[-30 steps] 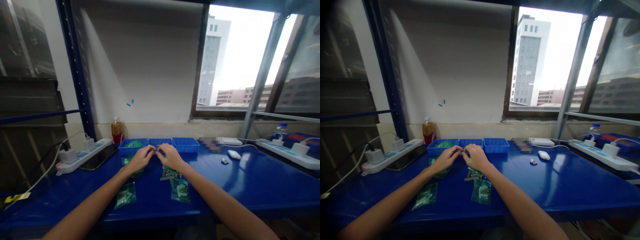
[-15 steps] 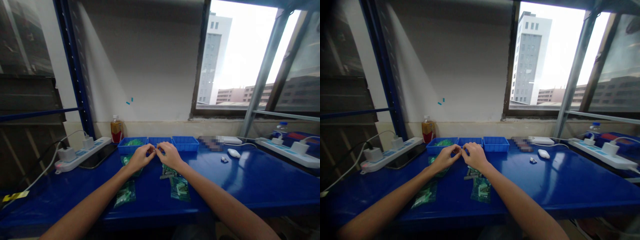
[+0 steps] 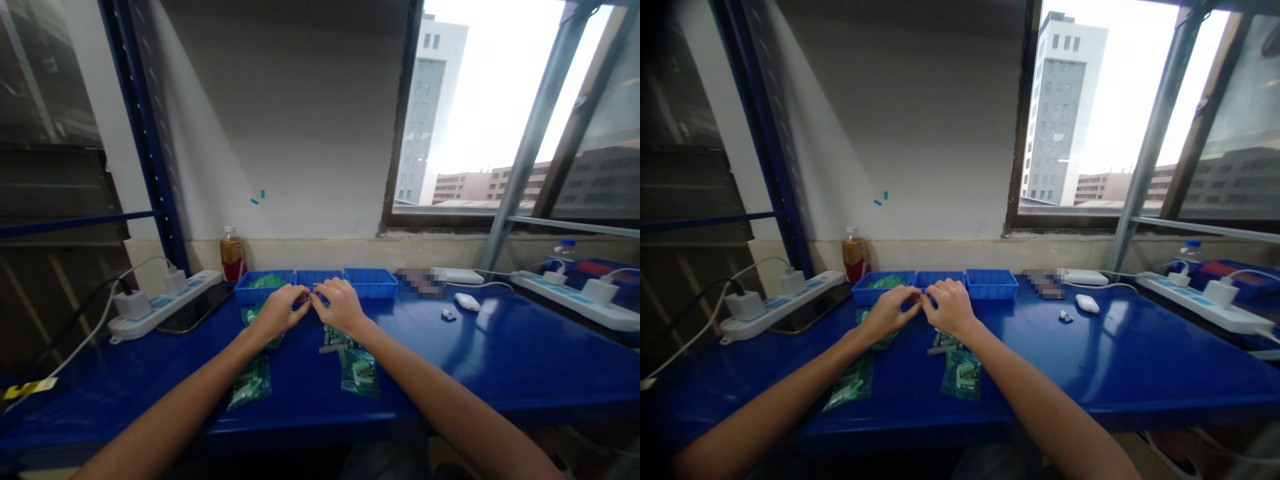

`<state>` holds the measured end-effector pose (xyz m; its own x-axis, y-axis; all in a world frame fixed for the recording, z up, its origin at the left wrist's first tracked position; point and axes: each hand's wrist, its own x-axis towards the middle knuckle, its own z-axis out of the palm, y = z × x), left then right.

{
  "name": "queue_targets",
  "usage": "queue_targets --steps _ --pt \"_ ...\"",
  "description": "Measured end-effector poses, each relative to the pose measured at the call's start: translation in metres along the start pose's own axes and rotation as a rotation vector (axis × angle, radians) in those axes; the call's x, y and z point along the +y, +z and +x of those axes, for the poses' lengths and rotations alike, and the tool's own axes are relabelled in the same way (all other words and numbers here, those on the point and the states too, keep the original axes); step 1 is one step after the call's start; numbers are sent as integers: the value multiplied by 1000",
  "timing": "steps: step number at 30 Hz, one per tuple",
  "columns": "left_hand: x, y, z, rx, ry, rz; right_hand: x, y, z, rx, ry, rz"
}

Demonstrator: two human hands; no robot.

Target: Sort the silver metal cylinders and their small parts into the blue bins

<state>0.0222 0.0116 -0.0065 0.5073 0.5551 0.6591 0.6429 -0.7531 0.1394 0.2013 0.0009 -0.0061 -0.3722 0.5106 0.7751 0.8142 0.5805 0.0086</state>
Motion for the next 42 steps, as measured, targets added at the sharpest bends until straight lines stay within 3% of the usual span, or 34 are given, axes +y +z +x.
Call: queue_targets --steps 8,19,31,38,42 --pt "-3 1 -2 -5 13 -13 2 2 0 23 2 -9" --pt "-4 5 -2 23 22 -73 9 3 -1 -15 -60 170" --pt "0 -2 0 11 50 -115 12 7 -3 -2 -67 245" --pt "2 -6 6 52 -85 -186 8 -1 2 -8 13 193" --pt "6 -8 7 14 -178 -285 9 -7 3 -17 -25 254"
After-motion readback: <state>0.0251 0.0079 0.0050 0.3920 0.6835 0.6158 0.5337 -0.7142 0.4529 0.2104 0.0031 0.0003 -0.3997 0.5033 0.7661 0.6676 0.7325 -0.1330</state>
